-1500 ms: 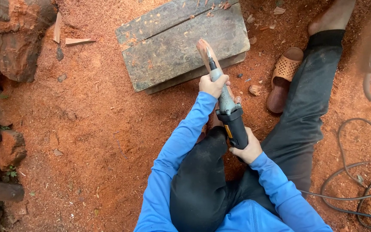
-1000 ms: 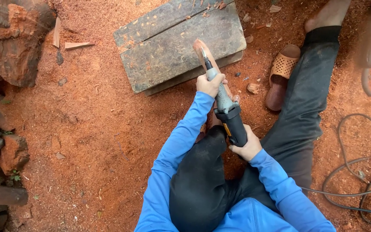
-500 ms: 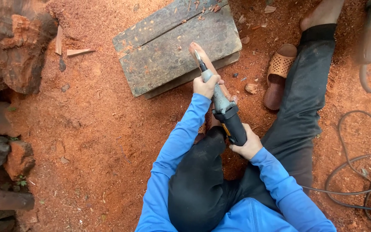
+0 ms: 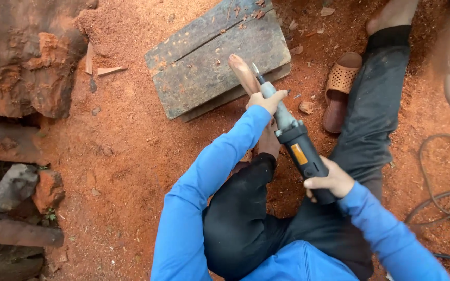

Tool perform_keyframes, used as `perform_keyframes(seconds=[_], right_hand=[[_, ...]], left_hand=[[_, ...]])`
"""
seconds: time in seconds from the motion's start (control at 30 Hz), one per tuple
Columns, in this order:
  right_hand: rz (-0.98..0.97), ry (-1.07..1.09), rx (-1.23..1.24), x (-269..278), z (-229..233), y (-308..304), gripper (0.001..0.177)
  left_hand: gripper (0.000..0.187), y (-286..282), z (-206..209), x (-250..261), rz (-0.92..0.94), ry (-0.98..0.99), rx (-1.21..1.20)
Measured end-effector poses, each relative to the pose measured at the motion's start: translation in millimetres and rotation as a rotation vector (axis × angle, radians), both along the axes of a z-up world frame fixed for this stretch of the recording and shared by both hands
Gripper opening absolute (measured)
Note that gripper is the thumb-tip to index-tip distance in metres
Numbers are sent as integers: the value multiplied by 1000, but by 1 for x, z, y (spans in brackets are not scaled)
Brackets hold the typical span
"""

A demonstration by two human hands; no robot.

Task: Shaping and smoothing a piece of wood using a handheld rotary power tool while sitting on the floor.

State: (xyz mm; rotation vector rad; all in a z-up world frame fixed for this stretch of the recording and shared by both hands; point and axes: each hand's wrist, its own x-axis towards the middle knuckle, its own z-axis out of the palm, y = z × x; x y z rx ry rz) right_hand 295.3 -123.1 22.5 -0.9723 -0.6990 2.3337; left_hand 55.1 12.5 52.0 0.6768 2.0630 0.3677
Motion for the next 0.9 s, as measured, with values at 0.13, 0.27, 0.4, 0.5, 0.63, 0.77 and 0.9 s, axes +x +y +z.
perform_keyframes(seconds=[0.13, 0.27, 0.4, 0.5, 0.63, 0.77, 0.9], right_hand=[[61, -67, -70, 14, 9, 25, 40], [95, -132, -96, 17, 23, 45, 41], [106, -167, -52, 14, 26, 47, 48], [121, -196, -22, 12, 27, 44, 49], [130, -237, 9, 7, 25, 37, 50], [157, -300, 56, 8, 29, 43, 52], [166, -352, 129, 7, 12, 39, 57]], left_hand=[[102, 6, 10, 12, 56, 19, -50], [104, 19, -42, -9, 73, 28, -59], [97, 24, -62, -16, 94, 30, -43], [90, 23, -56, -22, 90, -5, -30], [90, 20, -55, -21, 59, -34, -24], [86, 23, -63, -22, 94, -54, 12], [87, 21, -62, -23, 106, -67, 12]])
